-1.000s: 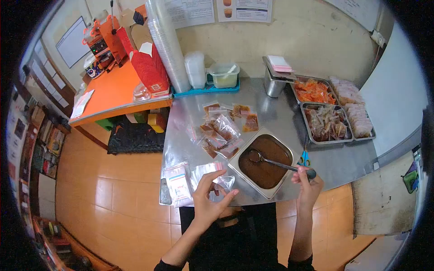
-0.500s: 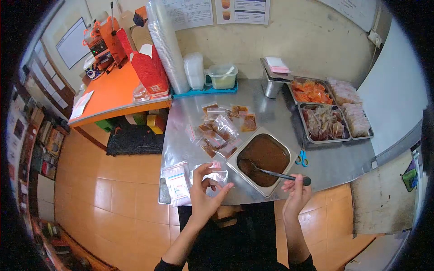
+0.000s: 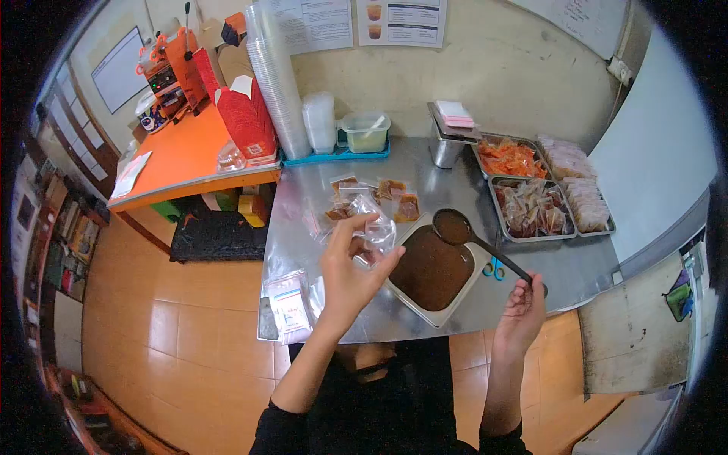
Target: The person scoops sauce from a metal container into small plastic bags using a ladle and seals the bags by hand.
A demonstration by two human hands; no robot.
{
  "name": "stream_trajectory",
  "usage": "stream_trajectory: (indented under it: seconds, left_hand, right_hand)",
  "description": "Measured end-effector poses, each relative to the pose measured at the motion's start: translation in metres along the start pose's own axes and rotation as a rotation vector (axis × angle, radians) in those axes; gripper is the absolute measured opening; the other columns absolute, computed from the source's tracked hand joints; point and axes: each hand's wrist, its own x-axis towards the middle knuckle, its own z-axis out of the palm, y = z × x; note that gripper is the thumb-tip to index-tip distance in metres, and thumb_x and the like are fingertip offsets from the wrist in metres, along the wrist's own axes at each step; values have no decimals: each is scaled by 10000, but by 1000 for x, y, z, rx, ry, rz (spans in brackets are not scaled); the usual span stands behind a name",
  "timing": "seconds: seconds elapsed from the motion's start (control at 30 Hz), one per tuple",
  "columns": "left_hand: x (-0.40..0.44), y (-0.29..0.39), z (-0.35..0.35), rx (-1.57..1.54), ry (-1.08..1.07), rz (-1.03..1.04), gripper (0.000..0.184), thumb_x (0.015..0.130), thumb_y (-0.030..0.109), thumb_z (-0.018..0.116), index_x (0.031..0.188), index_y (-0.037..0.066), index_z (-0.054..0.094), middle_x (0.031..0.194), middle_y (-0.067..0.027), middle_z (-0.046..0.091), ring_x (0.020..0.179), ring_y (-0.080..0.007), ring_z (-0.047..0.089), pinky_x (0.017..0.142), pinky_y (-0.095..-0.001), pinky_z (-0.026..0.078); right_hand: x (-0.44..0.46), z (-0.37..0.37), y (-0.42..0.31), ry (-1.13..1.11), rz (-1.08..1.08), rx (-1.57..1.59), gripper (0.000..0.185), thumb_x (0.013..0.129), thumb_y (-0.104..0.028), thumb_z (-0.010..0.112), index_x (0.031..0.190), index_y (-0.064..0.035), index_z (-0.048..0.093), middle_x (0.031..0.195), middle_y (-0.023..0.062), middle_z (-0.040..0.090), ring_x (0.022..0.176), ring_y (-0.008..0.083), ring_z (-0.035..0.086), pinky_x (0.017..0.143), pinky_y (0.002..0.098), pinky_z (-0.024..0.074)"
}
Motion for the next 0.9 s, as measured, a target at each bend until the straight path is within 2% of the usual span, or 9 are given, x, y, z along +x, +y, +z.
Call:
stream_trajectory:
  seconds: [0.1,0.17,0.23,0.3,0.37,0.43,0.6,0.77,0.9]
  left_hand:
    - [9,2,12,-6,-8,3,563,717,87,840,1212,7,584,1008,-88,613,664,-109,611,610,-252,501]
    - [14,3,19,3,-12,17,587,713,90,841,1233,9,580,1007,-92,616,652,-113,612,609,-253,502]
    - [17,4,26,-22,-31,17,625,718,63,846,1282,23,579,1007,-63,611,755,-88,613,622,-235,514]
    - [18,4,33,-13,-34,34,643,709,69,851,1288,19,577,1016,-72,610,751,-96,614,625,-240,520]
    - [18,5,39,-5,-40,53,660,700,75,856,1294,15,575,1026,-81,609,747,-104,615,629,-245,526]
    - [18,7,45,-10,-116,-44,696,680,84,863,1302,6,561,1040,-104,620,736,-115,626,629,-264,539]
    - [11,3,64,-6,-168,15,759,665,97,868,1339,17,529,1036,-146,630,692,-137,642,611,-288,543]
    - [7,11,75,-24,-207,-21,801,658,134,878,1363,36,509,1015,-155,640,665,-163,660,599,-290,538]
    - [6,14,79,-52,-245,36,784,678,76,829,1372,15,468,1032,-168,602,620,-184,626,582,-296,524]
  right_hand:
    - [-4,-10,5,48,-55,-60,204,977,-194,612,1007,7,622,932,77,662,791,102,623,676,201,519]
    - [-9,-19,17,238,-29,-112,191,974,-192,614,990,-3,639,826,50,665,708,78,605,633,182,501]
    - [-9,-28,19,244,-33,-127,193,973,-194,616,989,-2,641,819,52,668,706,80,612,633,182,504]
    - [-10,-25,13,258,-39,-142,196,972,-195,618,988,-2,643,812,55,671,704,83,618,634,182,507]
    - [-9,-12,-1,176,-169,-190,206,973,-203,617,988,-1,650,800,57,671,692,82,620,631,179,506]
    - [-10,5,-17,162,-206,-197,211,976,-206,613,988,1,654,792,57,670,687,82,618,628,177,504]
    - [-14,33,-38,89,-342,-278,241,986,-224,596,986,8,662,781,57,666,664,78,608,616,179,498]
    - [-18,39,-40,-3,-614,-472,270,1013,-246,547,991,10,632,761,74,652,584,87,572,525,192,467]
    - [-24,43,-43,-87,-780,-577,267,1025,-229,516,994,19,607,740,90,636,545,106,560,487,202,458]
